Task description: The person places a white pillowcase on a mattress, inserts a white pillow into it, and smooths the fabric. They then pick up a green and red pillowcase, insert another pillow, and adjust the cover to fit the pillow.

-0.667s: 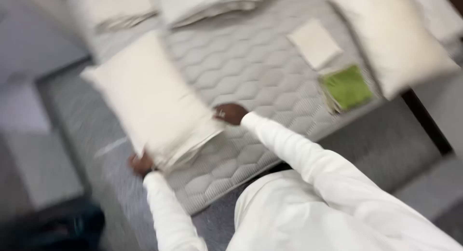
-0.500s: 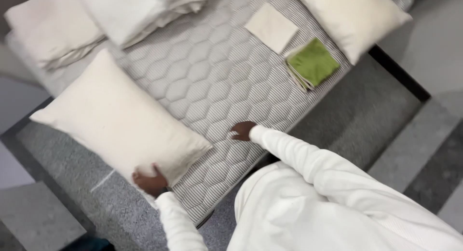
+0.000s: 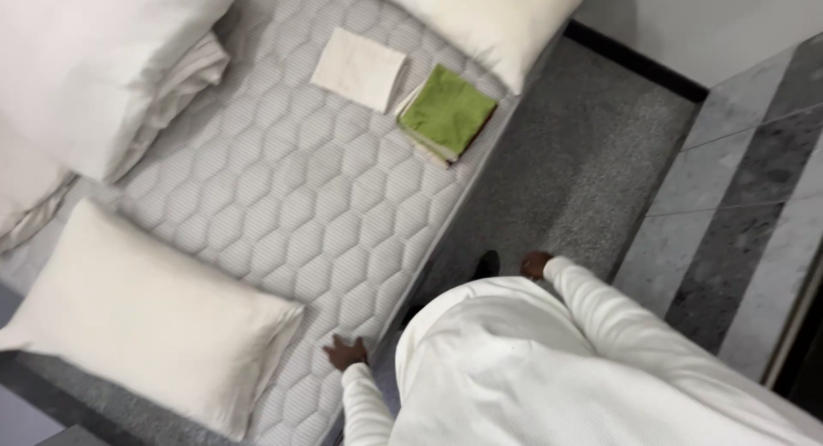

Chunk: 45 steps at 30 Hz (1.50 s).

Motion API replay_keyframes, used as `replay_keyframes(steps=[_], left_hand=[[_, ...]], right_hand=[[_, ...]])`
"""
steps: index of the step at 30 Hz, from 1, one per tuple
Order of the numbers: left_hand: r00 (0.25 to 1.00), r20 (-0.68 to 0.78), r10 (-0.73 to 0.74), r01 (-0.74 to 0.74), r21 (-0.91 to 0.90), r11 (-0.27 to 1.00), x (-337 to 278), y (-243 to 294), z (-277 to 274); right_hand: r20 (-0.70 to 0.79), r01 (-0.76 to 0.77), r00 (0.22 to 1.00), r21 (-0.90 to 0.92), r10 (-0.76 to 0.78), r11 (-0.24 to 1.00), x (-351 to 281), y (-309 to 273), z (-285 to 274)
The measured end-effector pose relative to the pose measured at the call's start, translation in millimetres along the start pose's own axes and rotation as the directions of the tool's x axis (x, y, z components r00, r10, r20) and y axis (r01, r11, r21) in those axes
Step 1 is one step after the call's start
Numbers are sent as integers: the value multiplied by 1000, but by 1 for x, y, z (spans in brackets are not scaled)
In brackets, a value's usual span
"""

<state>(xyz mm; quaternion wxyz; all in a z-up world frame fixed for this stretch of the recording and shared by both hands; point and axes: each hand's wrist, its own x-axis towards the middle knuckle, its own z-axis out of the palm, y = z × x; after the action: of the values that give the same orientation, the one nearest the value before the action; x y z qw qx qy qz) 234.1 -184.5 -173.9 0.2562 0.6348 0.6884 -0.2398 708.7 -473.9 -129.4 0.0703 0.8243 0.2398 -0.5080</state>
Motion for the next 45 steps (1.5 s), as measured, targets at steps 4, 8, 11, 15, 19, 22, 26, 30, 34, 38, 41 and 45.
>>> replay_keyframes(steps=[4, 8, 11, 15, 19, 22, 26, 30, 34, 38, 41, 45], left_hand=[[996, 92, -17, 27, -113, 993, -10, 69, -12], [957, 213, -195, 229, -146, 962, 1, 122, 13], [955, 275, -108, 145, -118, 982, -7, 213, 24], [920, 392, -30, 8, 58, 998, -3, 293, 36], [914, 405, -8, -29, 86, 996, -26, 355, -2], [937, 348, -8, -10, 50, 999, -13, 395, -37], [955, 295, -18, 12, 22, 1000, -8, 431, -83], [975, 222, -16, 16, -1, 1000, 36, 453, -125], [968, 233, -92, 91, 12, 996, 29, 418, -84], [976, 188, -108, 122, -64, 990, 92, 517, -104], [968, 162, -191, 210, -114, 971, 77, 492, -55], [990, 6, 144, -75, -832, 550, 107, 593, -32]], right_hand=[[-11, -24, 1000, 21, 24, 999, -12, 34, -64], [53, -63, 997, 47, 60, 997, -43, 56, -71], [49, -108, 993, 58, 105, 992, -15, 121, -100], [35, -129, 991, 59, 127, 990, 50, 150, -134], [47, -126, 991, 113, 122, 986, 39, 100, -222], [-24, -24, 999, 239, 31, 971, 87, 97, -241], [-50, 61, 998, 250, -50, 966, 140, 117, -258], [-358, 261, 912, 125, -202, 957, 259, 162, -289], [-358, 152, 934, 448, 21, 881, 232, 150, -341], [-480, 257, 877, 439, -17, 861, 249, 146, -423], [-772, 426, 619, 176, -144, 888, 269, 137, -473], [-657, 464, 746, 394, -110, 793, 307, 99, -562]])
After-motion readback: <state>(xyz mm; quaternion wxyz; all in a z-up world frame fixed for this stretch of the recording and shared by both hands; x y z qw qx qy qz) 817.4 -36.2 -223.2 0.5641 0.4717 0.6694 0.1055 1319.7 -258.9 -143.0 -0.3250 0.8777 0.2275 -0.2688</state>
